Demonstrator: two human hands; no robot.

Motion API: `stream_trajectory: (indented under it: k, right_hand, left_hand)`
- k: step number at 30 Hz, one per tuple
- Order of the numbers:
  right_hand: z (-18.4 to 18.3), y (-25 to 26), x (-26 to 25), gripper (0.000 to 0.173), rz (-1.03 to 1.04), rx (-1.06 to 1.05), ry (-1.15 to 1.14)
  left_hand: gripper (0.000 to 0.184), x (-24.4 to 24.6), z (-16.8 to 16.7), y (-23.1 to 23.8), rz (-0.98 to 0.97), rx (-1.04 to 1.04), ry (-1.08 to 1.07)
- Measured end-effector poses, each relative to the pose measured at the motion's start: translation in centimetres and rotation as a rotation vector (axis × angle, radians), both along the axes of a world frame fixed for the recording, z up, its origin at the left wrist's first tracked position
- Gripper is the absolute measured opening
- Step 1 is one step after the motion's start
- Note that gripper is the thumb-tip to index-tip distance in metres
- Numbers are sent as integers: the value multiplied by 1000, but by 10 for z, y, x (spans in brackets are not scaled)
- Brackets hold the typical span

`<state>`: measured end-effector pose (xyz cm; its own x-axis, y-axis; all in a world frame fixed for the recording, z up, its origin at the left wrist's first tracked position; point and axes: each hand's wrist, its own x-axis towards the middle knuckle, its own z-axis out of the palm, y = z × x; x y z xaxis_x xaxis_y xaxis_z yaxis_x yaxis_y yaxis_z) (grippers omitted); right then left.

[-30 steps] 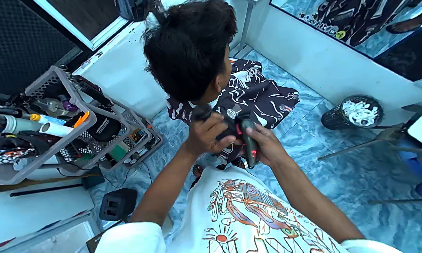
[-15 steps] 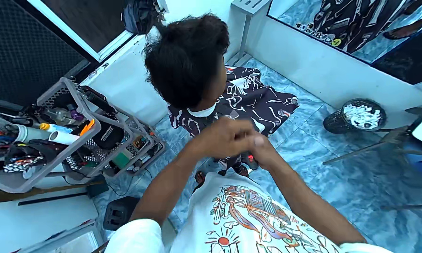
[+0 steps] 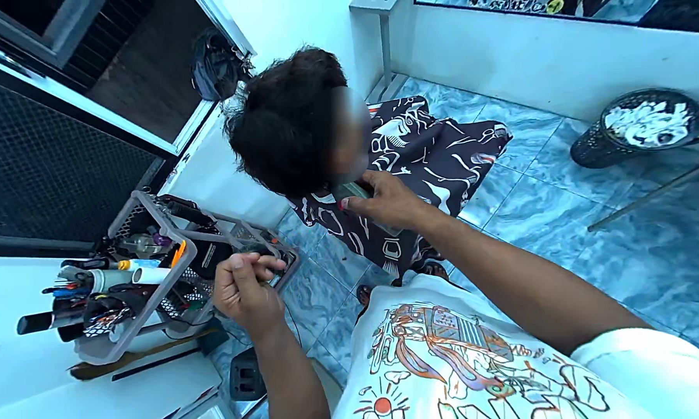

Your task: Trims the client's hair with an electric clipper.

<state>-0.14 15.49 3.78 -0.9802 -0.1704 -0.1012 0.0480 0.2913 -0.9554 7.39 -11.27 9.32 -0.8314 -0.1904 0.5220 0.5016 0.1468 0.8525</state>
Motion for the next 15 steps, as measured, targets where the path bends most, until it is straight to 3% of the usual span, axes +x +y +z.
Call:
stream_trajectory:
  k: [11, 15]
  right_hand:
    - [4, 7, -7, 33, 94, -120, -40]
    - [3, 8, -8, 29, 109, -371, -91]
  left_hand:
    - [31, 16, -16, -10, 89, -1, -70]
    - [31, 16, -19, -12, 111, 5, -89]
